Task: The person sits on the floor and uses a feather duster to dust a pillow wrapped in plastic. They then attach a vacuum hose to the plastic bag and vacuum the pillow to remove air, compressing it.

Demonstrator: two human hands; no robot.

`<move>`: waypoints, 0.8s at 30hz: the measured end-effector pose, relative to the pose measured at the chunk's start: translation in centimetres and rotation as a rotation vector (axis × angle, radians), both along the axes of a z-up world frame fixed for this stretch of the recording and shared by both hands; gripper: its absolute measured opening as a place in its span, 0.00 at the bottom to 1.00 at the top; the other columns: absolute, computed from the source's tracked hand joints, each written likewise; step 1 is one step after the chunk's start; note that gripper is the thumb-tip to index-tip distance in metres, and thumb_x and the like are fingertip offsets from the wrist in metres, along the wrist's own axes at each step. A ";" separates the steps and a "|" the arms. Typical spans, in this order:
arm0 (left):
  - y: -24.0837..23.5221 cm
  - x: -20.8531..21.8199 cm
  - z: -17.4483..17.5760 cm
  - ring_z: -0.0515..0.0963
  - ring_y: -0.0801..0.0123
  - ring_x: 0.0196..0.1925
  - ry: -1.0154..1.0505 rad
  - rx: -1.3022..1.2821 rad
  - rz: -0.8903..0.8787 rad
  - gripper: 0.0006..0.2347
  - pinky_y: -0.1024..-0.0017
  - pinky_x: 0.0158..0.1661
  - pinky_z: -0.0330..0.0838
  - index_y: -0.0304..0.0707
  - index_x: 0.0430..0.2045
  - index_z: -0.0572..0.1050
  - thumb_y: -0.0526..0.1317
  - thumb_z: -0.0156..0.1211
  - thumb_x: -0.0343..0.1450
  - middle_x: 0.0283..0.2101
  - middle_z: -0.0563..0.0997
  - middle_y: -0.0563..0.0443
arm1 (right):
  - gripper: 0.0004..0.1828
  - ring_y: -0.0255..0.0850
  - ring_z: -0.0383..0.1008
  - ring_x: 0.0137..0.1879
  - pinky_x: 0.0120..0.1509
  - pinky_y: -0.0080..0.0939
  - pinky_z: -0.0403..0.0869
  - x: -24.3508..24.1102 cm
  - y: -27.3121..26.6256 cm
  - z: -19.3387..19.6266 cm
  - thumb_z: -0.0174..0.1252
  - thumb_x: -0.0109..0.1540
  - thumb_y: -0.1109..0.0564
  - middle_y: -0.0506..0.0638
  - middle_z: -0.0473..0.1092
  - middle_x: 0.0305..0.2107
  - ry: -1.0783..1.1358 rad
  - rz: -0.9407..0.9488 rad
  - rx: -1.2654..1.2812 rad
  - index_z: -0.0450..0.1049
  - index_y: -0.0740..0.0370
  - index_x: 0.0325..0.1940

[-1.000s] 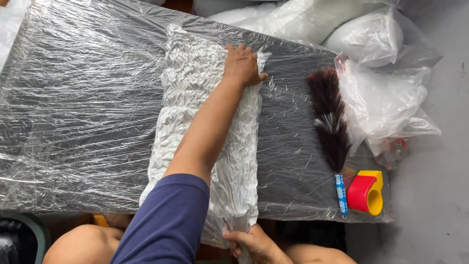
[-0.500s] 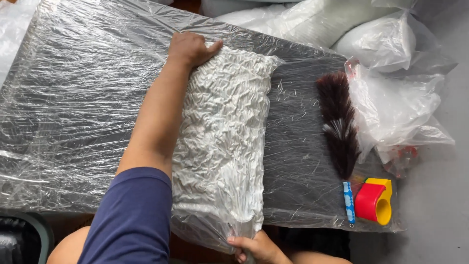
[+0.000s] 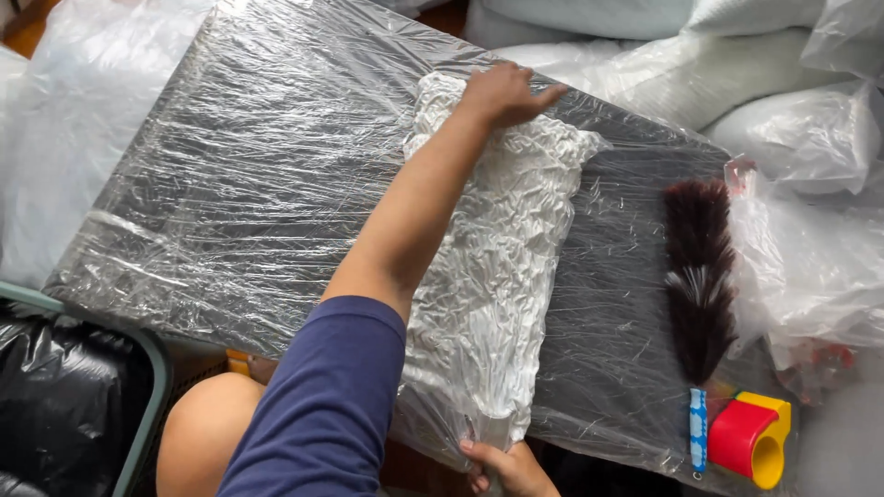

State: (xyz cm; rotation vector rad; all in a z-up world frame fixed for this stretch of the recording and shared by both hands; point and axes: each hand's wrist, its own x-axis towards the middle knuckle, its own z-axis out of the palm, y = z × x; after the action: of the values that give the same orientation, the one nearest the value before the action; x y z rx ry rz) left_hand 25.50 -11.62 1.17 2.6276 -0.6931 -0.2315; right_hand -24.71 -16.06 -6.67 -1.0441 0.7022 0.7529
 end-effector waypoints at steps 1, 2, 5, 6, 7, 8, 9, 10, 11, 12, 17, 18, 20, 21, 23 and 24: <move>-0.4 -0.8 0.3 0.73 0.50 0.64 0.119 0.046 -0.052 0.48 0.41 0.65 0.56 0.41 0.67 0.62 0.78 0.23 0.63 0.63 0.74 0.43 | 0.11 0.44 0.65 0.17 0.28 0.44 0.70 0.0 -0.2 -0.4 0.64 0.63 0.62 0.57 0.62 0.10 -0.001 -0.028 0.020 0.71 0.71 0.42; -0.4 -1.3 -0.2 0.73 0.50 0.64 0.119 0.049 -0.043 0.48 0.41 0.65 0.56 0.41 0.67 0.62 0.78 0.23 0.63 0.63 0.74 0.43 | 0.11 0.44 0.65 0.17 0.28 0.44 0.70 0.1 -0.2 -0.1 0.64 0.63 0.62 0.57 0.62 0.10 -0.001 -0.019 0.022 0.71 0.71 0.42; -0.5 -2.0 -1.8 0.76 0.68 0.28 -0.094 0.109 -0.072 0.35 0.45 0.64 0.57 0.50 0.13 0.71 0.77 0.27 0.69 0.21 0.75 0.58 | 0.10 0.44 0.67 0.19 0.29 0.41 0.69 -0.1 -0.4 -0.5 0.65 0.63 0.59 0.56 0.63 0.11 0.022 0.040 -0.050 0.74 0.70 0.39; -0.6 -1.7 -2.0 0.76 0.70 0.28 -0.089 0.122 -0.077 0.35 0.45 0.65 0.57 0.50 0.13 0.71 0.78 0.28 0.68 0.21 0.74 0.59 | 0.11 0.46 0.67 0.20 0.30 0.42 0.69 -0.5 -0.6 -1.6 0.67 0.61 0.60 0.57 0.64 0.14 0.063 -0.004 -0.051 0.73 0.71 0.38; -0.9 -1.5 -2.2 0.76 0.71 0.27 -0.082 0.128 -0.079 0.35 0.46 0.66 0.57 0.50 0.13 0.70 0.79 0.29 0.68 0.20 0.74 0.59 | 0.12 0.47 0.67 0.22 0.30 0.43 0.68 -0.9 -1.2 -2.6 0.69 0.59 0.61 0.59 0.64 0.17 0.106 -0.046 -0.060 0.73 0.73 0.37; -0.9 -1.1 -2.7 0.76 0.71 0.27 -0.078 0.121 -0.078 0.35 0.46 0.66 0.57 0.50 0.13 0.70 0.79 0.29 0.68 0.20 0.74 0.59 | 0.12 0.47 0.67 0.22 0.30 0.43 0.68 -0.5 -1.2 -2.1 0.69 0.59 0.61 0.59 0.64 0.17 0.110 -0.044 -0.067 0.73 0.73 0.37; -1.1 -0.9 -3.3 0.68 0.74 0.22 -0.101 0.133 -0.083 0.34 0.51 0.60 0.62 0.52 0.12 0.66 0.80 0.29 0.69 0.18 0.68 0.63 | 0.13 0.46 0.69 0.23 0.31 0.41 0.69 -0.4 -1.1 -1.7 0.69 0.60 0.59 0.58 0.66 0.18 0.100 0.005 -0.088 0.73 0.72 0.36; -1.4 -0.8 -3.8 0.61 0.77 0.17 -0.124 0.144 -0.089 0.34 0.55 0.55 0.67 0.54 0.10 0.63 0.81 0.29 0.69 0.15 0.62 0.66 | 0.13 0.45 0.70 0.23 0.32 0.40 0.69 -0.3 -1.0 -1.1 0.69 0.60 0.57 0.57 0.67 0.18 0.091 0.053 -0.109 0.74 0.71 0.35; -1.5 -0.4 -4.1 0.61 0.77 0.17 -0.130 0.142 -0.097 0.34 0.55 0.55 0.67 0.54 0.10 0.63 0.81 0.29 0.69 0.15 0.62 0.66 | 0.13 0.45 0.70 0.23 0.32 0.40 0.69 -0.1 -1.1 -1.4 0.69 0.60 0.57 0.57 0.67 0.18 0.085 0.045 -0.110 0.74 0.71 0.35; -1.6 0.0 -4.4 0.58 0.78 0.16 -0.138 0.126 -0.085 0.34 0.65 0.44 0.67 0.55 0.09 0.61 0.81 0.30 0.69 0.14 0.60 0.67 | 0.12 0.45 0.73 0.26 0.36 0.40 0.71 0.2 -1.1 -1.6 0.71 0.58 0.59 0.57 0.70 0.18 0.073 0.067 -0.174 0.77 0.70 0.34; -1.9 -0.3 -4.7 0.56 0.77 0.14 -0.184 0.065 -0.082 0.33 0.67 0.40 0.71 0.55 0.09 0.61 0.77 0.33 0.73 0.13 0.59 0.67 | 0.11 0.46 0.73 0.27 0.36 0.40 0.71 -0.6 -1.2 -2.0 0.71 0.58 0.60 0.59 0.71 0.19 0.121 0.027 -0.161 0.78 0.71 0.36; -2.1 -0.8 -3.7 0.68 0.68 0.35 -0.126 0.113 -0.067 0.27 0.51 0.55 0.52 0.53 0.34 0.67 0.74 0.32 0.73 0.32 0.71 0.59 | 0.11 0.46 0.72 0.26 0.36 0.39 0.70 -0.4 -1.0 -1.5 0.70 0.59 0.59 0.58 0.70 0.19 0.164 0.018 -0.164 0.78 0.70 0.37; -3.3 -1.1 -2.0 0.79 0.59 0.55 -0.079 0.161 -0.048 0.33 0.34 0.71 0.33 0.52 0.59 0.73 0.71 0.32 0.72 0.51 0.82 0.51 | 0.11 0.45 0.71 0.26 0.35 0.39 0.68 0.3 -0.7 -0.9 0.70 0.60 0.59 0.57 0.70 0.19 0.194 0.010 -0.169 0.79 0.69 0.39; -4.5 -1.4 -1.7 0.69 0.54 0.65 -0.080 0.085 -0.053 0.25 0.34 0.69 0.39 0.50 0.66 0.61 0.48 0.38 0.70 0.62 0.70 0.43 | 0.11 0.45 0.72 0.26 0.36 0.39 0.68 0.4 -0.6 -0.7 0.70 0.60 0.58 0.58 0.70 0.19 0.236 0.014 -0.198 0.78 0.70 0.37; -6.4 -2.6 -0.6 0.59 0.50 0.74 -0.074 0.006 -0.058 0.34 0.33 0.68 0.45 0.48 0.73 0.49 0.24 0.44 0.68 0.74 0.57 0.35 | 0.12 0.46 0.72 0.27 0.37 0.40 0.68 0.6 -0.2 -0.2 0.70 0.60 0.57 0.58 0.70 0.19 0.283 0.018 -0.230 0.78 0.71 0.36; -7.0 -3.7 0.2 0.59 0.46 0.74 -0.022 0.125 -0.129 0.31 0.31 0.66 0.48 0.57 0.73 0.50 0.50 0.36 0.68 0.74 0.56 0.37 | 0.11 0.46 0.69 0.24 0.34 0.41 0.66 0.5 0.0 0.1 0.69 0.61 0.59 0.58 0.66 0.18 0.282 -0.037 -0.167 0.76 0.70 0.38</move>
State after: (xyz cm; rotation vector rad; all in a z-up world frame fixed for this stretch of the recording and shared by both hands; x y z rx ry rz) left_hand 21.84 -18.59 1.37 2.7094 -0.8837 -0.2926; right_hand -24.16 -16.11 -6.53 -1.0835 1.0374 0.8290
